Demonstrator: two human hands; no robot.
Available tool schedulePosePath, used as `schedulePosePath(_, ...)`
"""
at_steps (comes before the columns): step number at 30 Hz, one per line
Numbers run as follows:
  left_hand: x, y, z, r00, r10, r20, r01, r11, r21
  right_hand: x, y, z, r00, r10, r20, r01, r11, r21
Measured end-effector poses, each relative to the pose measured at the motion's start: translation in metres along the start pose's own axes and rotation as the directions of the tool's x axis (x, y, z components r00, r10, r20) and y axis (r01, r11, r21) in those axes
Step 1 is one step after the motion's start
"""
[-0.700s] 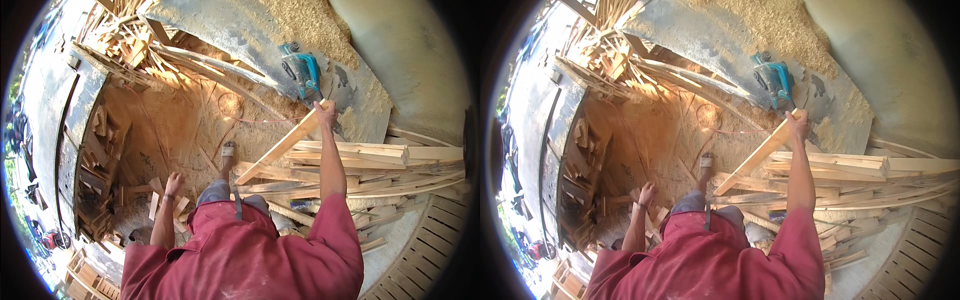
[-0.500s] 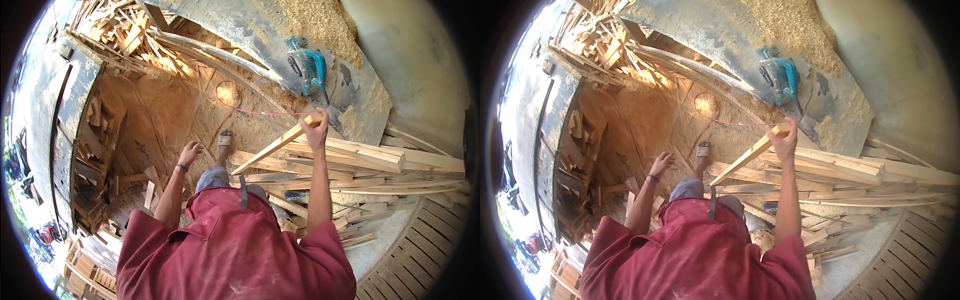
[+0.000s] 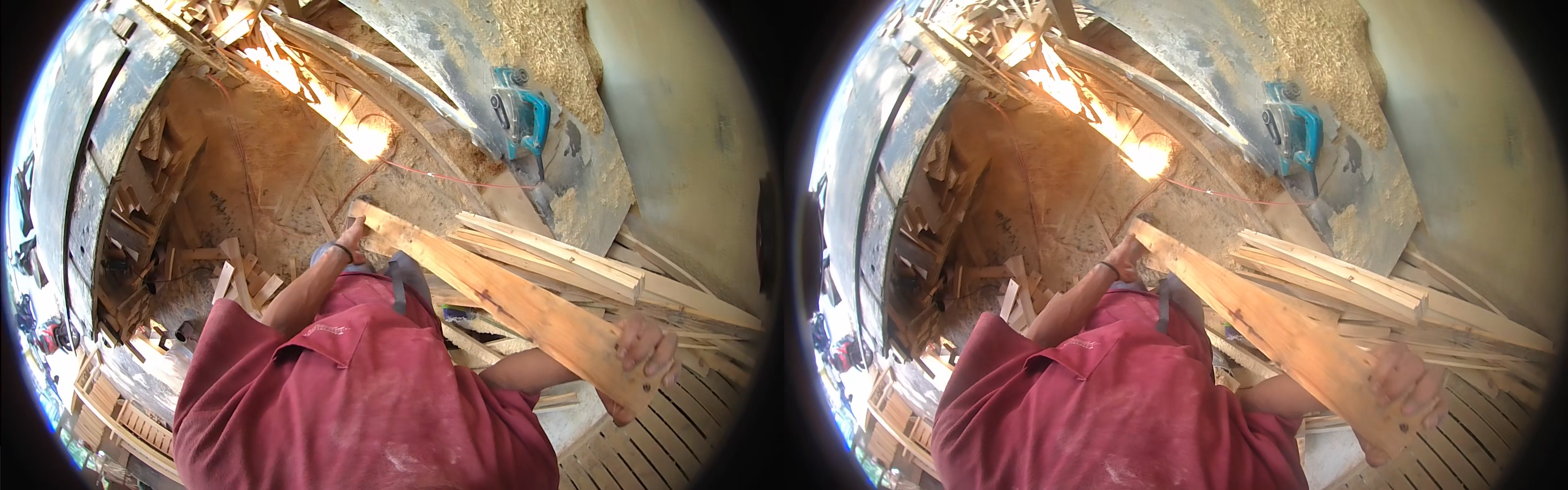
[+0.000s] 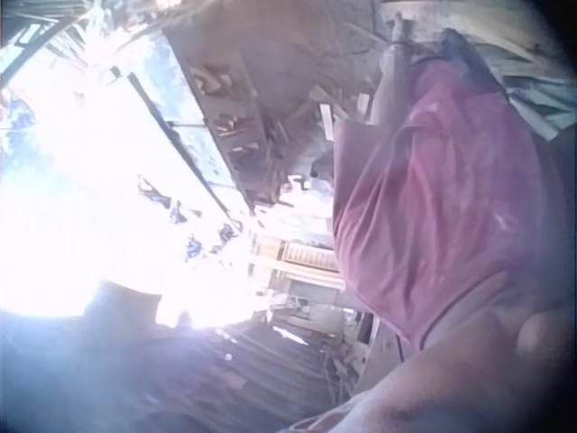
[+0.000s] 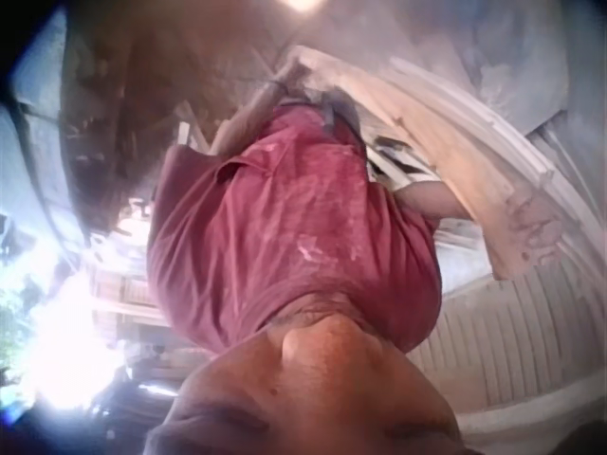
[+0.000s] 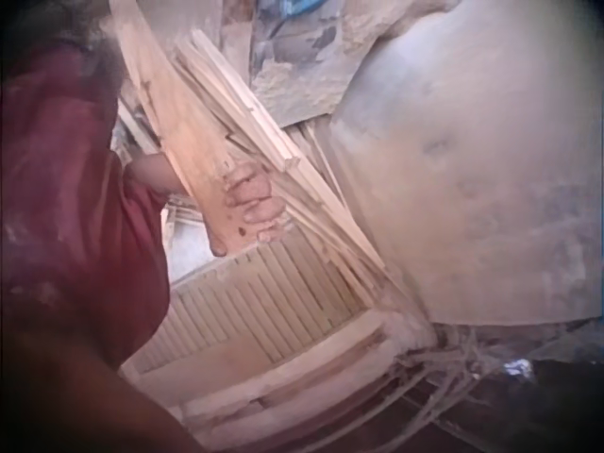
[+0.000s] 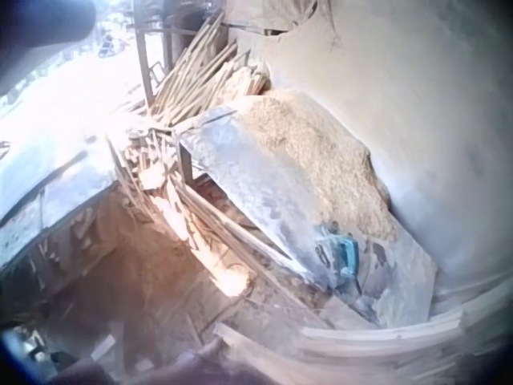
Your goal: The person sands a piece of wood using a power sander, moving it across several planks and eventually stacking a finished plank with others.
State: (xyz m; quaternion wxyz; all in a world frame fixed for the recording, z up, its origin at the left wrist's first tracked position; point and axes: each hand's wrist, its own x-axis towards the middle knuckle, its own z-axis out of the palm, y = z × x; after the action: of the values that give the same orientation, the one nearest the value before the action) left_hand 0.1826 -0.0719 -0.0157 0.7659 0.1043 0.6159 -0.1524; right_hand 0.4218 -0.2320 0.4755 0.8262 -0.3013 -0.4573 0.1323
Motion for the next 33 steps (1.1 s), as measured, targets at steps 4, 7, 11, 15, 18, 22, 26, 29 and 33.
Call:
schedulePosePath(4,-0.034,0.012,0.038,0.972,-0.203,0.118,0.232,0.911,-0.34,-0.017,-0.035,-0.006,0.987,-0.116,-0.114,0.119,0.993,0.015)
schedulePosePath(7,-0.035,0.036,0.046,0.861,0.302,0.409,0.053,0.747,-0.662,-0.031,-0.066,-0.02,0.982,-0.142,-0.123,0.141,0.99,-0.019)
schedulePosePath(11,-0.055,0.072,0.05,0.867,0.494,0.066,-0.334,0.673,-0.66,-0.065,-0.081,-0.036,0.921,-0.204,-0.332,0.222,0.975,0.018)
schedulePosePath(15,-0.117,0.099,0.009,0.735,0.617,0.281,-0.313,0.676,-0.667,-0.112,-0.107,-0.083,0.798,-0.273,-0.538,0.143,0.952,-0.271)
schedulePosePath(18,-0.167,0.115,0.012,0.687,0.687,0.236,-0.384,0.619,-0.685,-0.176,-0.113,-0.132,0.691,-0.206,-0.693,-0.002,0.958,-0.287)
schedulePosePath(22,-0.211,0.112,0.082,0.675,0.728,0.119,-0.505,0.574,-0.644,-0.289,-0.115,-0.183,0.411,-0.164,-0.897,-0.065,0.976,-0.209)
schedulePosePath(26,-0.17,0.152,0.123,0.552,0.793,0.258,-0.615,0.596,-0.517,-0.384,-0.066,-0.216,0.238,-0.007,-0.971,0.07,0.997,0.01)
schedulePosePath(29,-0.146,0.192,0.176,0.504,0.749,0.43,-0.61,0.661,-0.437,-0.407,-0.048,-0.217,0.221,0.116,-0.968,0.09,0.986,0.139)
schedulePosePath(33,-0.08,0.233,0.229,0.576,0.642,0.507,-0.538,0.764,-0.356,-0.419,-0.062,-0.231,0.041,0.128,-0.991,-0.286,0.952,0.111)
